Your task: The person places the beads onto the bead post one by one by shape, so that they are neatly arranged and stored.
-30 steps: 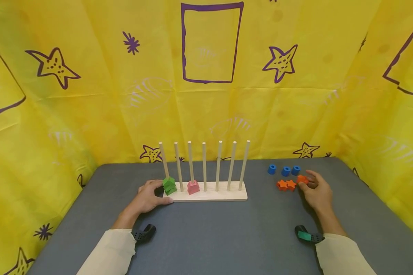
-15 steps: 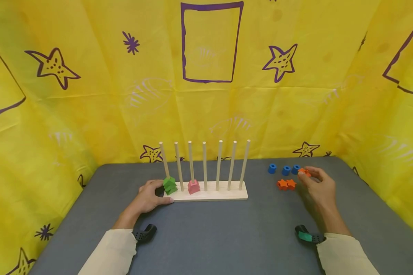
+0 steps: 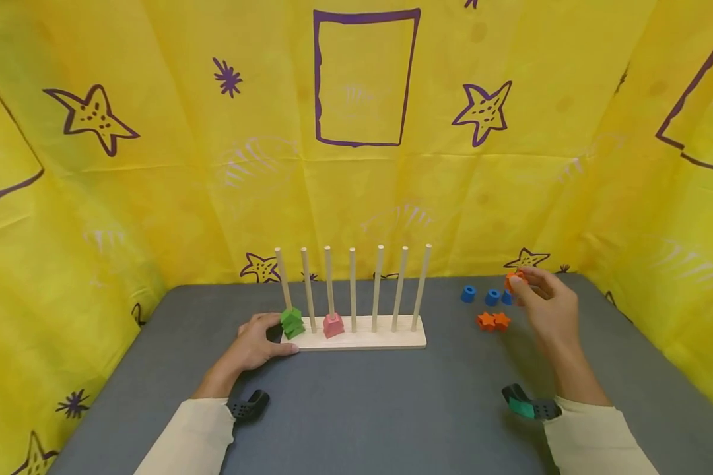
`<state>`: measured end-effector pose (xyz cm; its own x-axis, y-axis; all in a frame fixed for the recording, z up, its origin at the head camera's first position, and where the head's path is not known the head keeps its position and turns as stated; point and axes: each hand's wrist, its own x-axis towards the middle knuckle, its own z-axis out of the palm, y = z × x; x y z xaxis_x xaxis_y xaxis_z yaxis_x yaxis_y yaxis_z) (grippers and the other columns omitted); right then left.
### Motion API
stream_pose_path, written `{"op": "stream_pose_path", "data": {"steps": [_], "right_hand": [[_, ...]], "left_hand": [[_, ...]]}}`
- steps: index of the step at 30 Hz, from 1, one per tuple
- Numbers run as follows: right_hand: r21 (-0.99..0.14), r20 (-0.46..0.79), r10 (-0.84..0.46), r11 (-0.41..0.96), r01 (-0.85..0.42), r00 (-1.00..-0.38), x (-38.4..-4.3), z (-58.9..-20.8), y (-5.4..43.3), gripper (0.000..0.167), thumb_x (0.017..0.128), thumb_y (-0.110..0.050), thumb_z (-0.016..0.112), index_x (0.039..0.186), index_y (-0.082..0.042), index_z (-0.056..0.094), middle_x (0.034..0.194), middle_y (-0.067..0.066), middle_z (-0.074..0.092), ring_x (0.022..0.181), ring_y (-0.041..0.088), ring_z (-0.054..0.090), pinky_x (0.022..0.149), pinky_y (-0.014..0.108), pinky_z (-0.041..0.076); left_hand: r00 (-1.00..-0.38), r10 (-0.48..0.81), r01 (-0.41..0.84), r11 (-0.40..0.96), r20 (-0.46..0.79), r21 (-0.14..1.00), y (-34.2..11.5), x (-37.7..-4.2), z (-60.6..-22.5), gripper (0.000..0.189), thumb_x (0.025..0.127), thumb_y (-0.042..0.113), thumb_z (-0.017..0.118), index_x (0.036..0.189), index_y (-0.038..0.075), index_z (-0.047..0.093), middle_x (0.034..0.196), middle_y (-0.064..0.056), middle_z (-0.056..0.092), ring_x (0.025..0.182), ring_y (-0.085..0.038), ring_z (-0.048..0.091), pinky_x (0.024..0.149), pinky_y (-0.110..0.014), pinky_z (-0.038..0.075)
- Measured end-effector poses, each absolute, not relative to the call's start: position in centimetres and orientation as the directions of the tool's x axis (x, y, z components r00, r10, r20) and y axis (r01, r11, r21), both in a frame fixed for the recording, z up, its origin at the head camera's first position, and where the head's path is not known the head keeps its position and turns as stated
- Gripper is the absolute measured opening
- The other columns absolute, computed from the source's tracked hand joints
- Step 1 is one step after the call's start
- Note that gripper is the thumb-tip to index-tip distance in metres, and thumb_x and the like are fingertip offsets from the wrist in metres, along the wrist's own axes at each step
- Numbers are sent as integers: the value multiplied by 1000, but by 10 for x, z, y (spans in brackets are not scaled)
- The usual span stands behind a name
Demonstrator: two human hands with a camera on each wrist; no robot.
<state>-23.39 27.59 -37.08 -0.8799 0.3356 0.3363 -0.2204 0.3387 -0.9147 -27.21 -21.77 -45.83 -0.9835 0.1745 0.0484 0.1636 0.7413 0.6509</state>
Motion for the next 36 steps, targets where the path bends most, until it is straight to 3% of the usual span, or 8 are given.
{"op": "stream_pose_path", "data": {"steps": [8, 15, 23, 36], "right_hand": [[-895, 423, 222, 251, -368, -878, -225, -320, 249, 36, 90, -22, 70, 122, -5, 64, 103, 4, 67, 86, 13, 67, 78, 18, 49], [-870, 470, 137, 239, -431, -872, -220, -288, 224, 34, 91, -20, 69, 122, -5, 65, 100, 4, 69, 87, 18, 66, 80, 19, 49], [-786, 553, 39, 356, -505, -832, -224, -267, 193, 33, 94, -22, 66, 119, -2, 66, 97, 7, 70, 90, 20, 64, 82, 25, 49], [-752, 600, -69, 291, -591, -797, -247, -258, 151, 27, 92, -15, 68, 115, 1, 67, 96, 11, 69, 90, 21, 64, 80, 30, 50]], "left_hand": [[-984, 176, 158, 747, 37, 646, -219, -273, -459, 81, 73, 48, 82, 137, 8, 54, 139, -21, 44, 128, -44, 27, 99, -66, 16], [-982, 184, 168, 741, 45, 650, -219, -273, -459, 80, 73, 47, 82, 136, 6, 55, 137, -22, 45, 127, -44, 28, 97, -67, 16], [-978, 198, 188, 736, 59, 650, -219, -273, -458, 79, 73, 47, 82, 135, 6, 56, 137, -22, 46, 128, -43, 29, 98, -67, 15], [-975, 212, 199, 734, 58, 649, -220, -275, -459, 81, 73, 49, 81, 136, 6, 55, 137, -22, 46, 128, -44, 28, 97, -67, 15]]}}
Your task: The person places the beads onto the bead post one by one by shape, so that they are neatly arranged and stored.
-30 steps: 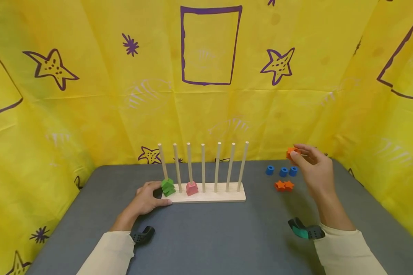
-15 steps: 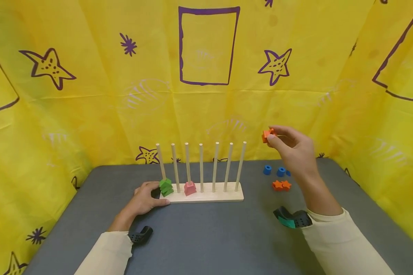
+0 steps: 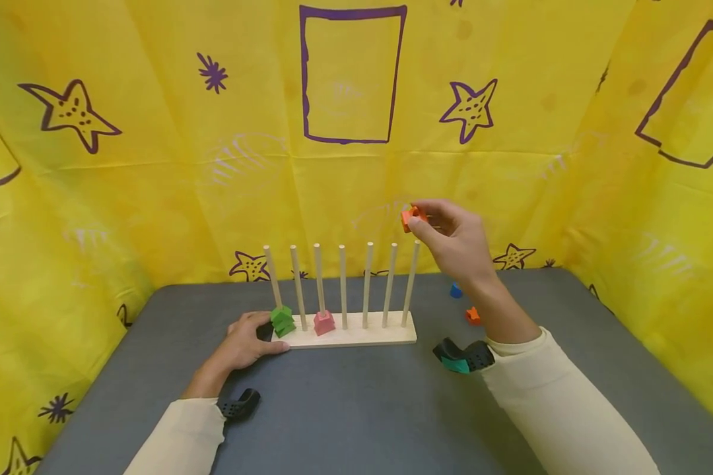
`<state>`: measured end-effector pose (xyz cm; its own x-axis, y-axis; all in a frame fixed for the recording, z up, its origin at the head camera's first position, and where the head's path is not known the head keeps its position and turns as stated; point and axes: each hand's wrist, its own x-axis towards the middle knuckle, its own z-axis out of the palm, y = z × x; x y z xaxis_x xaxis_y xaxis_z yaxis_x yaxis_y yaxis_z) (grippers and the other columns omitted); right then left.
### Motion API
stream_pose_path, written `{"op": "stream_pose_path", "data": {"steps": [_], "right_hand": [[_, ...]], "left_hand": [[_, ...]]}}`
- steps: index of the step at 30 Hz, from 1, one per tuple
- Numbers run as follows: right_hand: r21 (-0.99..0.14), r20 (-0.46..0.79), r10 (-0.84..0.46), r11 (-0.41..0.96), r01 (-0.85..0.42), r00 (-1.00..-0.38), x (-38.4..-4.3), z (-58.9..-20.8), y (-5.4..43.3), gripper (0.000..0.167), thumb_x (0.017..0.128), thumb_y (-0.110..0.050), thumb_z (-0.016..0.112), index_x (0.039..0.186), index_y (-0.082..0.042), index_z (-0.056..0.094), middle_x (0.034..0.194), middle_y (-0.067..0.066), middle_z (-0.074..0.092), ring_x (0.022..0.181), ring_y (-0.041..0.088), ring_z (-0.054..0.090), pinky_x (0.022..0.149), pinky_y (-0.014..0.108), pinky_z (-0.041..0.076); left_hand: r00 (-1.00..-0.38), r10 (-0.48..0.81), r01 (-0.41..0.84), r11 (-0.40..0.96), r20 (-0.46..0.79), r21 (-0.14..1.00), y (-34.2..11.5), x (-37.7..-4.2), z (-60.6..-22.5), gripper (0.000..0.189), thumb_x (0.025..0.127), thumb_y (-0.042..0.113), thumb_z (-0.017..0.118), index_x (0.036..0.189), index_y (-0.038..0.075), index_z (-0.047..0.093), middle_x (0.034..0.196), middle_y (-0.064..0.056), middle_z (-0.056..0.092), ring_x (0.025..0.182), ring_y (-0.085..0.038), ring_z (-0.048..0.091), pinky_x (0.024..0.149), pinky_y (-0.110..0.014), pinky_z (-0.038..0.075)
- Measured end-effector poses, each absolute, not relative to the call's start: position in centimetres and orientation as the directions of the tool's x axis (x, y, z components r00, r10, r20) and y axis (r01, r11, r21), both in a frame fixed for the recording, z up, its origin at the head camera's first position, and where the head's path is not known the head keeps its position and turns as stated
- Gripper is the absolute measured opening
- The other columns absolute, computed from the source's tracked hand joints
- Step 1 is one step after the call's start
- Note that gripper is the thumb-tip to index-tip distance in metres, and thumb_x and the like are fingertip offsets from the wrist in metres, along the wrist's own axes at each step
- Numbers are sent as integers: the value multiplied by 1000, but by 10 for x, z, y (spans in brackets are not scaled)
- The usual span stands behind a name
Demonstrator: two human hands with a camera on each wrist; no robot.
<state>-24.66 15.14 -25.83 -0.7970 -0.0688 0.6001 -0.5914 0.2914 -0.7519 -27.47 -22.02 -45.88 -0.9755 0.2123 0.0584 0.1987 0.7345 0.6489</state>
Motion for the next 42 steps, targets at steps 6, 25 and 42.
{"op": "stream_pose_path", "data": {"steps": [6, 25, 42], "right_hand": [[-750, 603, -117, 254, -611, -789, -258, -260, 132, 25, 91, -11, 68, 113, 0, 68, 97, 10, 69, 86, 21, 65, 75, 32, 51], [-771, 541, -171, 291, -567, -823, -274, -281, 106, 26, 91, -11, 68, 114, 1, 69, 92, 11, 70, 81, 25, 65, 65, 31, 48], [-890, 443, -25, 107, -443, -896, -273, -320, 98, 45, 87, -14, 72, 129, -7, 57, 101, 12, 67, 82, 25, 59, 67, 30, 48]], "left_hand": [[-976, 212, 196, 738, 54, 645, -222, -276, -459, 81, 73, 49, 81, 137, 6, 54, 137, -22, 46, 128, -44, 27, 96, -68, 15], [-976, 211, 190, 736, 47, 650, -220, -276, -456, 83, 73, 49, 81, 138, 6, 53, 138, -22, 46, 128, -44, 26, 96, -67, 15], [-979, 202, 172, 749, 27, 640, -219, -274, -457, 85, 73, 50, 81, 139, 6, 52, 139, -23, 43, 129, -45, 26, 96, -69, 16]]}}
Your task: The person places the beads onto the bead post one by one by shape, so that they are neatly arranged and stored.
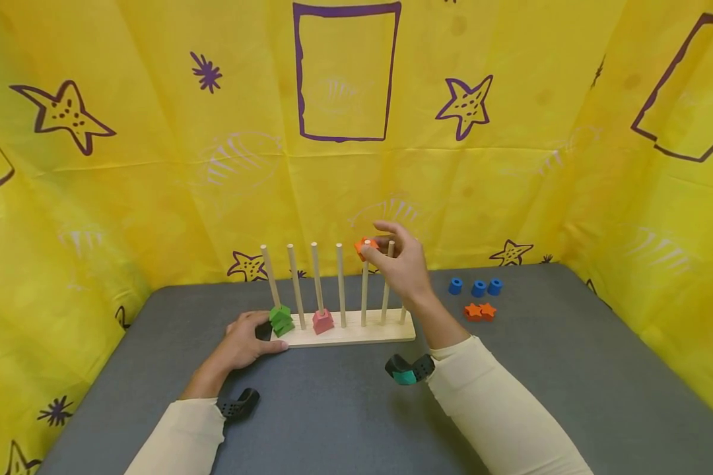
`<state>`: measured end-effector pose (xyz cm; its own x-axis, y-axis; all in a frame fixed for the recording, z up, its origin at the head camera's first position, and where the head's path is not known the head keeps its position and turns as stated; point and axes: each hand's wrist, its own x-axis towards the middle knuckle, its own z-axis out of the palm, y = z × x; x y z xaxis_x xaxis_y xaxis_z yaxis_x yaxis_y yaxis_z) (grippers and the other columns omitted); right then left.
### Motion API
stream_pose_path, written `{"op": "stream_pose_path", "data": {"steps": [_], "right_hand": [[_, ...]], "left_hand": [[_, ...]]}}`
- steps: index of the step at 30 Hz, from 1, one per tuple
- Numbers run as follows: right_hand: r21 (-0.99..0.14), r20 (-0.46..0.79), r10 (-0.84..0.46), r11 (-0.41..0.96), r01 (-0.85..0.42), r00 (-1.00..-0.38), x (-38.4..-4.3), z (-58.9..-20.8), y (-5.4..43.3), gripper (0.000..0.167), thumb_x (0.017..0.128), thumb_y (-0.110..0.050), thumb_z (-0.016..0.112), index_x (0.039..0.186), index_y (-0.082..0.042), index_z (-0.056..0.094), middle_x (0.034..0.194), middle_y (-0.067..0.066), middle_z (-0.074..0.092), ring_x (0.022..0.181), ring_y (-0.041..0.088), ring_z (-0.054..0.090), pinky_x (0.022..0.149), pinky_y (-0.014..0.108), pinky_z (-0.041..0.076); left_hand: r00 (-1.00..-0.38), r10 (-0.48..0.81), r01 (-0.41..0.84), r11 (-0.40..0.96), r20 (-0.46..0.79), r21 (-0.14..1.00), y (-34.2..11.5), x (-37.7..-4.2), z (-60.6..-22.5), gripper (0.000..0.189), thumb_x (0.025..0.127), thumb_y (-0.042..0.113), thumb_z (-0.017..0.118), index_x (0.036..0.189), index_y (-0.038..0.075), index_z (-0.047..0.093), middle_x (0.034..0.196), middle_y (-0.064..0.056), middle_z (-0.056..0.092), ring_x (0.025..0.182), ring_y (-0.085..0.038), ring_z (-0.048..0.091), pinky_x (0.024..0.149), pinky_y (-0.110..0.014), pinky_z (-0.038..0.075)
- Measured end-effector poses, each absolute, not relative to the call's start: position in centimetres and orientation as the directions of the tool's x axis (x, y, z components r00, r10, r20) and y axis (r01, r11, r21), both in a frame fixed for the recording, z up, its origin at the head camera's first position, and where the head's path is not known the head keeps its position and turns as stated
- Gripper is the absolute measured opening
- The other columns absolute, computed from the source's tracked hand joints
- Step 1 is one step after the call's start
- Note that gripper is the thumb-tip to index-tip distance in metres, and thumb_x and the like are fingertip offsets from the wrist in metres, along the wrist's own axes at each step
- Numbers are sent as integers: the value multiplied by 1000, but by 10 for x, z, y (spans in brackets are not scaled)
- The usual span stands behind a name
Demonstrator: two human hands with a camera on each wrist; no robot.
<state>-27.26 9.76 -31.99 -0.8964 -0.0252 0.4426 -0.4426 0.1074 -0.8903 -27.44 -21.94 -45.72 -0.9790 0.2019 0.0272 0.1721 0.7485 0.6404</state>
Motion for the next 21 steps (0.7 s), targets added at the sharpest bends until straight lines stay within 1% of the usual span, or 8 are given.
{"op": "stream_pose_path", "data": {"steps": [3, 8, 15, 18, 21], "right_hand": [[-910, 412, 2, 53, -411, -911, -273, -327, 96, 49, 85, -11, 74, 130, -7, 55, 102, 13, 67, 90, 26, 63, 75, 33, 52], [-925, 379, 33, 36, -378, -925, -272, -338, 94, 49, 84, -11, 75, 128, -7, 56, 102, 12, 68, 90, 26, 63, 75, 34, 51], [-940, 341, 51, 23, -341, -939, -272, -356, 93, 44, 84, -10, 76, 124, -6, 58, 103, 12, 68, 94, 26, 63, 81, 37, 51], [-942, 335, 61, 21, -335, -940, -272, -363, 92, 40, 83, -8, 76, 120, -2, 61, 100, 14, 67, 93, 28, 62, 80, 35, 51], [-949, 314, 73, 19, -314, -947, -272, -371, 92, 34, 81, -7, 78, 112, 1, 66, 95, 14, 65, 89, 27, 61, 77, 32, 51]], "left_hand": [[-979, 204, 174, 747, 27, 641, -219, -274, -457, 85, 73, 50, 81, 139, 6, 52, 139, -23, 43, 129, -44, 25, 96, -69, 15], [-979, 203, 169, 743, 24, 648, -219, -274, -457, 84, 73, 49, 81, 139, 6, 52, 139, -22, 44, 129, -44, 25, 96, -68, 15], [-983, 186, 144, 746, 5, 650, -219, -274, -457, 86, 72, 51, 81, 140, 7, 51, 139, -23, 42, 128, -46, 24, 95, -69, 17], [-983, 182, 141, 746, 4, 651, -219, -275, -458, 86, 72, 51, 81, 140, 8, 51, 140, -22, 42, 128, -46, 24, 95, -70, 17], [-984, 179, 138, 748, 4, 650, -219, -274, -458, 85, 72, 51, 81, 140, 8, 52, 139, -22, 42, 128, -46, 24, 96, -70, 16]]}}
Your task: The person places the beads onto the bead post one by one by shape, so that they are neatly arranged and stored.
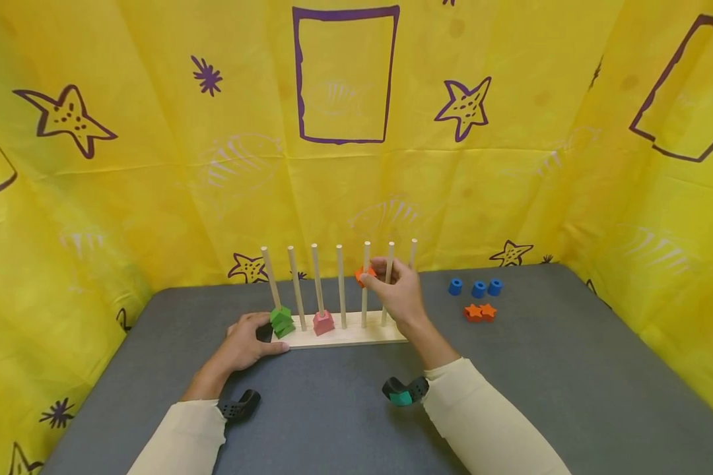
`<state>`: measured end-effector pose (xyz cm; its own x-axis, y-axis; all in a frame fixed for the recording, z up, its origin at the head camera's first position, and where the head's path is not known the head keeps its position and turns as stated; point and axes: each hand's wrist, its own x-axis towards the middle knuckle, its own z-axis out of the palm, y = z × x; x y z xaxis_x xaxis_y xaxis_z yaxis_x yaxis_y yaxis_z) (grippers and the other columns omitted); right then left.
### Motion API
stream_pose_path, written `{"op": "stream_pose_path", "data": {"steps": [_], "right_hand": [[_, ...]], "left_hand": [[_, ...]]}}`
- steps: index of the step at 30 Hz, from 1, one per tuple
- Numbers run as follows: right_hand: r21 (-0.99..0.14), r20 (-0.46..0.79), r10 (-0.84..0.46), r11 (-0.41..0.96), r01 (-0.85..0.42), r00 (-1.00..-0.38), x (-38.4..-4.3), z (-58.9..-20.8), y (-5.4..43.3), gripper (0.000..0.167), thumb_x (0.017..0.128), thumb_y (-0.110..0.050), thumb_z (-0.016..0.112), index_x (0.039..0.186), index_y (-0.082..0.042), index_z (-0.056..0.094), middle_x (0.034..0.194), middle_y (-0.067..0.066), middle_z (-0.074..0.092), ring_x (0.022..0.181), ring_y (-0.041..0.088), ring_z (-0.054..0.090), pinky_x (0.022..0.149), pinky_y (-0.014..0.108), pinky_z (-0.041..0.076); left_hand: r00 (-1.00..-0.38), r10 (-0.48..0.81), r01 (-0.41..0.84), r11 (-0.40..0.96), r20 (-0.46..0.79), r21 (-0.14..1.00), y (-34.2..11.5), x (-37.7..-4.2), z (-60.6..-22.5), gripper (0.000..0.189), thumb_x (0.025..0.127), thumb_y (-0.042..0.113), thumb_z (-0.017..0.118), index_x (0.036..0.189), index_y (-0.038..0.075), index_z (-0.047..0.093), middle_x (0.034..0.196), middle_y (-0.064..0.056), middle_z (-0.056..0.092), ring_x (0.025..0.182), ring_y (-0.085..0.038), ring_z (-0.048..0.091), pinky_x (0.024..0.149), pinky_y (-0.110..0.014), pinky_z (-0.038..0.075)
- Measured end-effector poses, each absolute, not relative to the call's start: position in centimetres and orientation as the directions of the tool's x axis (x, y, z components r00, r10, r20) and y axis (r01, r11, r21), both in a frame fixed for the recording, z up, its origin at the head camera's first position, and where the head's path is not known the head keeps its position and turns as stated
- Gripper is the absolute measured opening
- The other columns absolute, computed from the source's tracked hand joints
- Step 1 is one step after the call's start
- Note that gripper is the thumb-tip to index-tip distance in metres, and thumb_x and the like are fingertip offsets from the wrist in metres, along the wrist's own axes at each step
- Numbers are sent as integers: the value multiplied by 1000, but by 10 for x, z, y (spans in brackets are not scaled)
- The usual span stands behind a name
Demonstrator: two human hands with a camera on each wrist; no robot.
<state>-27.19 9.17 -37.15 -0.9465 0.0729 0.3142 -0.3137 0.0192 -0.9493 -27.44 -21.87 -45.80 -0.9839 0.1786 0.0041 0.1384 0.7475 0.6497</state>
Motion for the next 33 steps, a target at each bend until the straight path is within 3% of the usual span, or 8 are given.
{"op": "stream_pose_path", "data": {"steps": [8, 16, 23, 33], "right_hand": [[-967, 251, 44, -22, -253, -967, -272, -392, 92, 27, 81, -5, 77, 104, 5, 67, 93, 16, 66, 84, 25, 64, 76, 32, 50], [-966, 257, -9, -46, -256, -966, -274, -410, 91, 25, 83, 4, 72, 107, 6, 64, 94, 17, 65, 82, 29, 68, 80, 43, 53], [-966, 255, -6, 48, -255, -967, -275, -420, 91, 32, 80, 4, 75, 110, 4, 63, 97, 15, 65, 87, 27, 61, 73, 34, 50], [-973, 193, -11, 125, -193, -981, -275, -426, 92, 36, 76, 4, 76, 109, 2, 62, 91, 11, 64, 84, 26, 60, 73, 36, 48]], "left_hand": [[-983, 183, 142, 740, 7, 658, -218, -272, -459, 84, 72, 49, 82, 139, 7, 53, 138, -22, 44, 128, -46, 24, 95, -69, 16], [-982, 186, 148, 740, 11, 656, -220, -271, -460, 84, 72, 49, 82, 139, 8, 53, 138, -22, 44, 128, -46, 24, 96, -69, 16], [-981, 193, 159, 740, 21, 653, -220, -272, -459, 83, 73, 48, 82, 138, 6, 53, 138, -23, 44, 129, -45, 25, 96, -69, 14], [-984, 180, 144, 743, 12, 653, -217, -274, -457, 84, 72, 48, 82, 139, 7, 53, 138, -23, 43, 129, -47, 24, 96, -70, 15]]}}
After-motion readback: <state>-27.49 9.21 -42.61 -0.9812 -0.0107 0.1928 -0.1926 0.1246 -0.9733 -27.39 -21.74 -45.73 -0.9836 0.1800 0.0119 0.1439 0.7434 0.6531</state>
